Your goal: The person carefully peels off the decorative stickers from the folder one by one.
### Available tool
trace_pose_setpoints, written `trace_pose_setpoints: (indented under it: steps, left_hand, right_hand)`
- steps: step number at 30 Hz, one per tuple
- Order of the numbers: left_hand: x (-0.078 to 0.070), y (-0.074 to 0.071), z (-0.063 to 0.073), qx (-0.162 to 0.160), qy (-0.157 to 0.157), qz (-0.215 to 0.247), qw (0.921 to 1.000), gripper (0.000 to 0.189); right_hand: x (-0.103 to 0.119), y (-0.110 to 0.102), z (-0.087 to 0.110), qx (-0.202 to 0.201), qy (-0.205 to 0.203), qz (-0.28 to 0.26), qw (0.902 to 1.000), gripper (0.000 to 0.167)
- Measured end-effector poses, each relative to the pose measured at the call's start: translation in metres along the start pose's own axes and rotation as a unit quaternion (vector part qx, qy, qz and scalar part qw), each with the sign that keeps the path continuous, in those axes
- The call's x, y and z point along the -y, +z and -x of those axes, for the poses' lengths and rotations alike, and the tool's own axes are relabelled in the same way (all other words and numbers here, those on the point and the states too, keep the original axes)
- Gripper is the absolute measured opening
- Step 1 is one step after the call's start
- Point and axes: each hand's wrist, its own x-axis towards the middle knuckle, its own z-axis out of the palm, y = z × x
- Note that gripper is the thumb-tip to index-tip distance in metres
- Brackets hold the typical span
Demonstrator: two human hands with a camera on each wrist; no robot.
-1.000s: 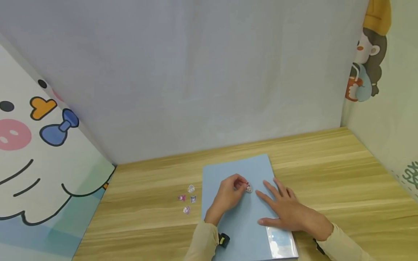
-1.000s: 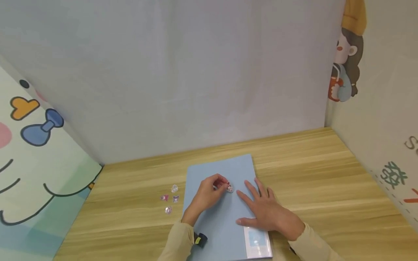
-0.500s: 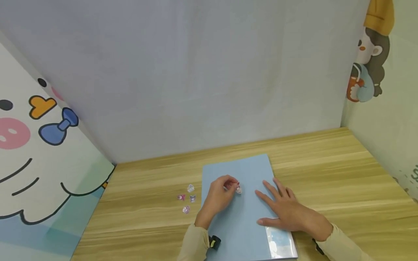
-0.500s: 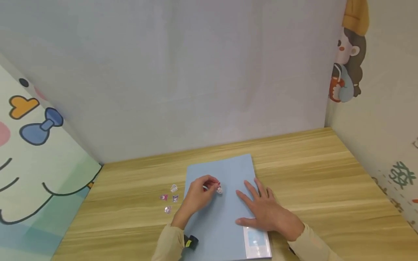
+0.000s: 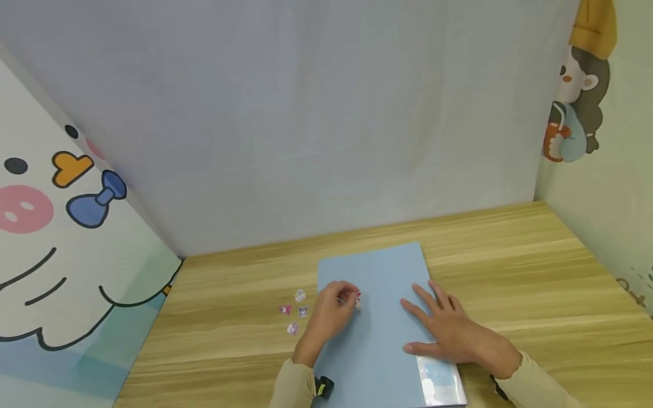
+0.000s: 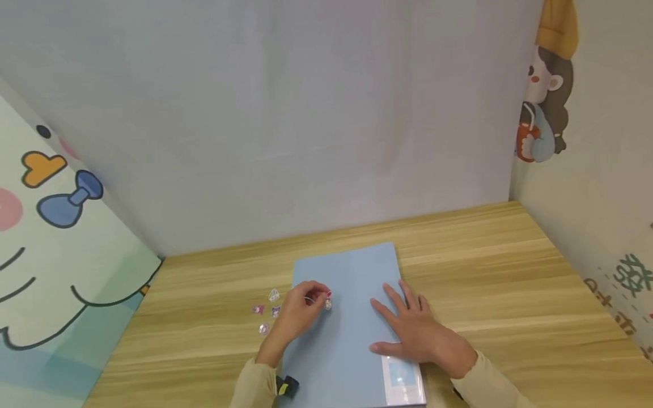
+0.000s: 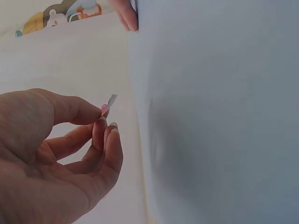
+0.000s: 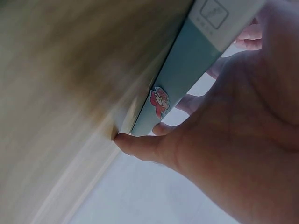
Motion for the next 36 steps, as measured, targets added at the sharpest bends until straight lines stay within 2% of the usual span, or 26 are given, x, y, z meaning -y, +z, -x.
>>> trace_pose_setpoints:
  steps: [7, 15, 20, 24, 31, 36]
  left_hand:
    - [0.008, -0.007, 0.007, -0.019, -0.002, -0.009, 0.9998, 0.012]
    - [0.014, -0.014, 0.016, -0.02, -0.006, -0.009, 0.9997, 0.011]
    - [0.019, -0.021, 0.023, -0.022, 0.004, -0.002, 0.9998, 0.01]
    - [0.024, -0.027, 0.027, -0.021, -0.007, -0.009, 0.9997, 0.008]
    - [0.035, -0.035, 0.036, -0.044, -0.002, 0.005, 0.999, 0.007]
    - [0.042, -0.041, 0.042, -0.047, -0.004, 0.007, 0.9989, 0.009]
  right_hand:
    - [0.0, 0.001, 0.0, 0.004, 0.001, -0.002, 1.0, 0.084]
    - [0.001, 0.001, 0.001, 0.005, -0.001, -0.006, 1.0, 0.084]
    - [0.001, 0.0, 0.001, 0.004, -0.003, -0.008, 0.9999, 0.084]
    - [0.001, 0.001, 0.001, 0.005, -0.003, -0.007, 1.0, 0.084]
    - [0.001, 0.002, 0.001, 0.001, -0.001, -0.001, 1.0, 0.084]
    - [0.002, 0.001, 0.001, 0.005, 0.001, -0.002, 1.0, 0.084]
